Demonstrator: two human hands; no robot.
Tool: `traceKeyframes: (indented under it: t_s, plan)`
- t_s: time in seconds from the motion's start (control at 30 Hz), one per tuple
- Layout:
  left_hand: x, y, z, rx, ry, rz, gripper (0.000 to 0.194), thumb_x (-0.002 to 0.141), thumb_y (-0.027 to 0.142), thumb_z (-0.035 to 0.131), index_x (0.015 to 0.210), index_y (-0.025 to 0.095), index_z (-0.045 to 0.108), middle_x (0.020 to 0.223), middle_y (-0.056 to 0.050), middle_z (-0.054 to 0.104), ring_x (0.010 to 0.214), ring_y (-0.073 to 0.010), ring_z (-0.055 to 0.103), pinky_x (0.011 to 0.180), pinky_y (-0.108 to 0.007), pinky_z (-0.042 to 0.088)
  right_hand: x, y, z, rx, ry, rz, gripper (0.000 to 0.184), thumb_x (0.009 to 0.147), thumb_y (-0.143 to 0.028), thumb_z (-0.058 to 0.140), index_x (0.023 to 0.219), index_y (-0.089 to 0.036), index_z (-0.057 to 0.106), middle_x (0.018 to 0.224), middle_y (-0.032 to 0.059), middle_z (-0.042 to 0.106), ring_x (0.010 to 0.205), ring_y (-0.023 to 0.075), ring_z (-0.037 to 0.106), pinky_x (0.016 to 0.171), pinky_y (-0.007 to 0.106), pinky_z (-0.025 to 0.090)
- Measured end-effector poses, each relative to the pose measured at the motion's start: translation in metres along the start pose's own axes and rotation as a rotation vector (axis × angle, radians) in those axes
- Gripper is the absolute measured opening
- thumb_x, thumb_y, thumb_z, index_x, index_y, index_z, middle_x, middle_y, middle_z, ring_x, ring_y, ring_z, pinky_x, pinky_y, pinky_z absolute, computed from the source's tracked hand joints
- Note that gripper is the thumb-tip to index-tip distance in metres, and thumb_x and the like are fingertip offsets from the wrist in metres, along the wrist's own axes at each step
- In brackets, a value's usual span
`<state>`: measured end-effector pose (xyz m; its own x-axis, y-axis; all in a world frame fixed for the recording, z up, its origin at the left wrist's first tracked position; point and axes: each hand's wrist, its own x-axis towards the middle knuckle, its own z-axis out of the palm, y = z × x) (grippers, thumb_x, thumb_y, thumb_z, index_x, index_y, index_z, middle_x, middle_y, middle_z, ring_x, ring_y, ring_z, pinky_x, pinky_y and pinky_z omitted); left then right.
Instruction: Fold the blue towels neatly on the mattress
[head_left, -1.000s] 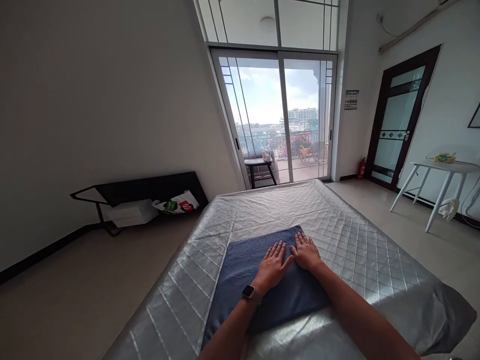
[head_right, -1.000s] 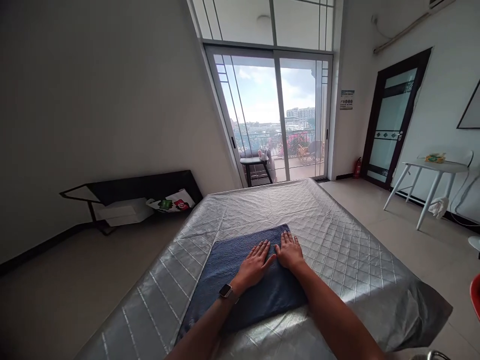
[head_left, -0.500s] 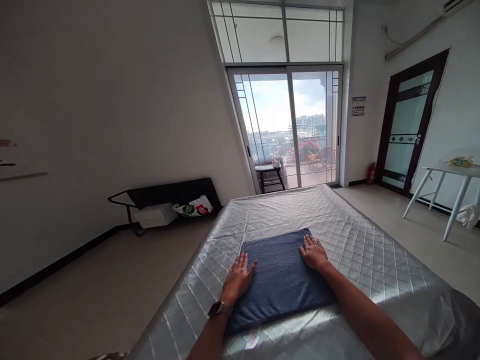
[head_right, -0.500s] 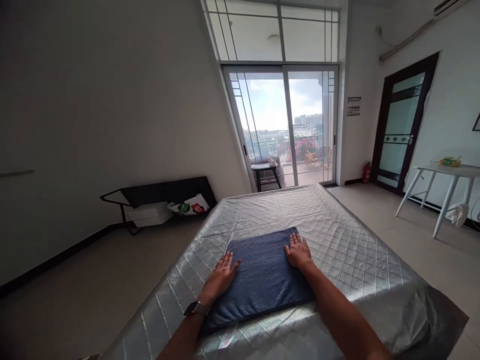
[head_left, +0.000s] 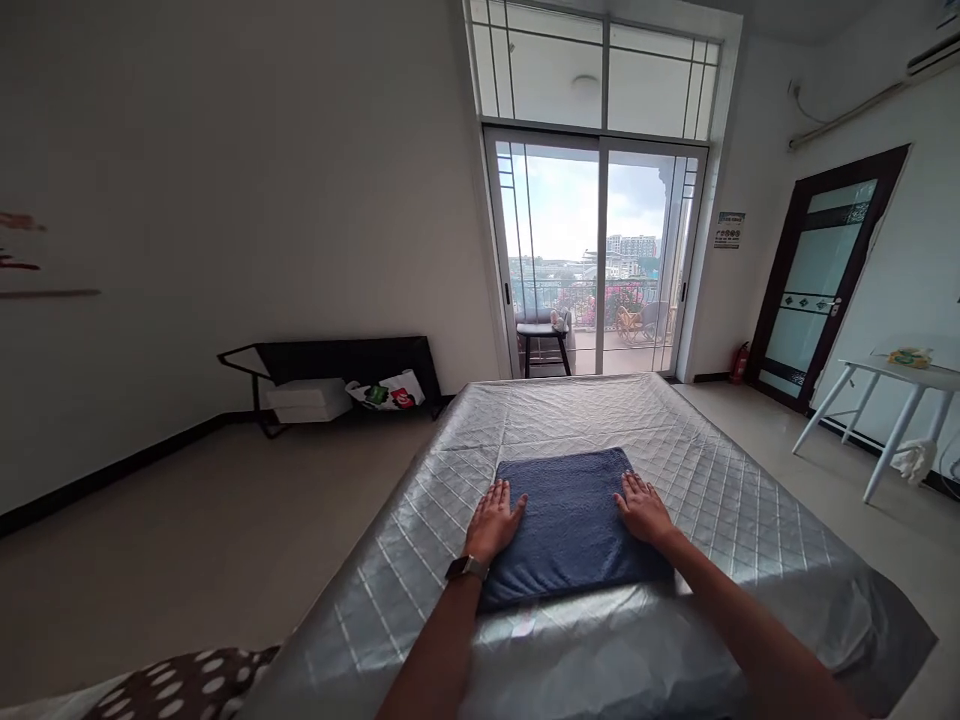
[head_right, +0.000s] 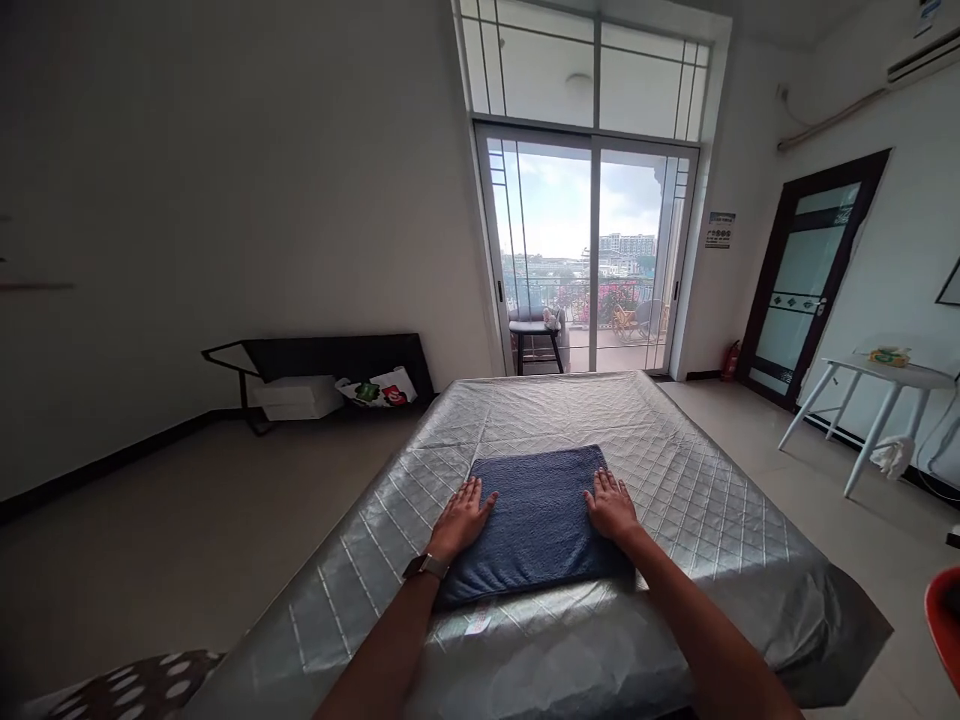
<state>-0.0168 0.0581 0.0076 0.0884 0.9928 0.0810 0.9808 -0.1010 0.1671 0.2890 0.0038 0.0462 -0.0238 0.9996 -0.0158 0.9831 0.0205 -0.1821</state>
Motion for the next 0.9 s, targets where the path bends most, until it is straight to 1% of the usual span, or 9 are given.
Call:
traceKeyframes:
  t_s: [0.27,0.33,0.43,0.57,0.63,0.7,0.73,0.8,0.9]
  plan:
    - [0.006,-0.007,0.001,0.040,0.030,-0.006,0.078,0.101,0.058,0.018,0.152,0.003,0.040,0.160,-0.022,0.036,0.150,-0.0306,0.033,0.121,-0.045,0.029,-0.009,-0.002,0.007,0.027,0.035,0.003,0.062,0.105,-0.038,0.026,0.159,-0.006,0.029,0.165,0.0158,0.027,0.155,0.0225,0.018,0.124,0.044,0.018]
    - [0.007,0.000,-0.001,0.081,0.078,-0.021,0.079,0.102,0.060,0.017,0.151,0.003,0.042,0.158,-0.023,0.039,0.149,-0.0316,0.036,0.121,-0.046,0.030,-0.008,-0.002,0.009,0.042,0.046,0.000,0.062,0.105,-0.037,0.028,0.159,-0.007,0.030,0.165,0.0159,0.027,0.155,0.0227,0.018,0.124,0.044,0.018]
    - [0.003,0.039,-0.001,0.086,0.148,0.096,0.074,0.103,0.057,0.020,0.149,0.004,0.046,0.158,-0.022,0.041,0.148,-0.0315,0.037,0.121,-0.046,0.031,-0.005,-0.001,0.014,0.053,0.067,-0.004,0.062,0.103,-0.036,0.031,0.158,-0.006,0.029,0.164,0.0166,0.029,0.155,0.0228,0.019,0.123,0.045,0.020]
    - [-0.010,0.128,0.011,-0.001,0.117,0.390,0.064,0.105,0.051,0.025,0.149,0.011,0.049,0.157,-0.018,0.044,0.148,-0.0297,0.038,0.120,-0.047,0.033,-0.002,0.002,0.020,0.045,0.083,-0.011,0.063,0.102,-0.033,0.033,0.158,-0.006,0.029,0.163,0.0167,0.029,0.155,0.0239,0.020,0.123,0.045,0.020]
    - [-0.015,0.166,0.019,-0.037,0.093,0.439,0.062,0.105,0.049,0.025,0.149,0.012,0.049,0.157,-0.017,0.044,0.148,-0.0293,0.037,0.121,-0.047,0.033,-0.001,0.004,0.021,0.039,0.078,-0.022,0.062,0.101,-0.030,0.033,0.159,-0.008,0.029,0.164,0.0142,0.029,0.155,0.0229,0.020,0.124,0.043,0.019]
    - [-0.019,0.187,0.025,-0.047,0.067,0.445,0.062,0.106,0.047,0.022,0.149,0.011,0.048,0.157,-0.017,0.044,0.148,-0.0291,0.037,0.121,-0.047,0.033,0.000,0.006,0.022,0.034,0.070,-0.031,0.061,0.100,-0.028,0.033,0.159,-0.010,0.029,0.165,0.0122,0.027,0.155,0.0218,0.020,0.124,0.040,0.019]
    - [-0.020,0.190,0.027,-0.045,0.058,0.444,0.061,0.106,0.045,0.021,0.149,0.011,0.048,0.157,-0.017,0.045,0.148,-0.0293,0.038,0.121,-0.047,0.033,0.000,0.006,0.021,0.034,0.067,-0.034,0.061,0.101,-0.028,0.033,0.159,-0.010,0.030,0.165,0.0125,0.027,0.155,0.0217,0.020,0.124,0.039,0.018]
    - [-0.021,0.180,0.029,-0.036,0.057,0.444,0.059,0.106,0.043,0.022,0.150,0.013,0.047,0.155,-0.017,0.047,0.147,-0.0299,0.039,0.121,-0.050,0.033,0.000,0.005,0.020,0.032,0.071,-0.033,0.061,0.101,-0.030,0.033,0.159,-0.008,0.030,0.164,0.0152,0.029,0.155,0.0229,0.021,0.123,0.041,0.019]
    - [-0.024,0.133,0.027,-0.004,0.062,0.400,0.059,0.105,0.045,0.024,0.152,0.015,0.045,0.155,-0.016,0.048,0.148,-0.0310,0.038,0.121,-0.054,0.031,0.000,0.004,0.018,0.011,0.088,-0.029,0.061,0.103,-0.034,0.031,0.158,-0.007,0.031,0.163,0.0181,0.032,0.154,0.0240,0.022,0.122,0.045,0.021]
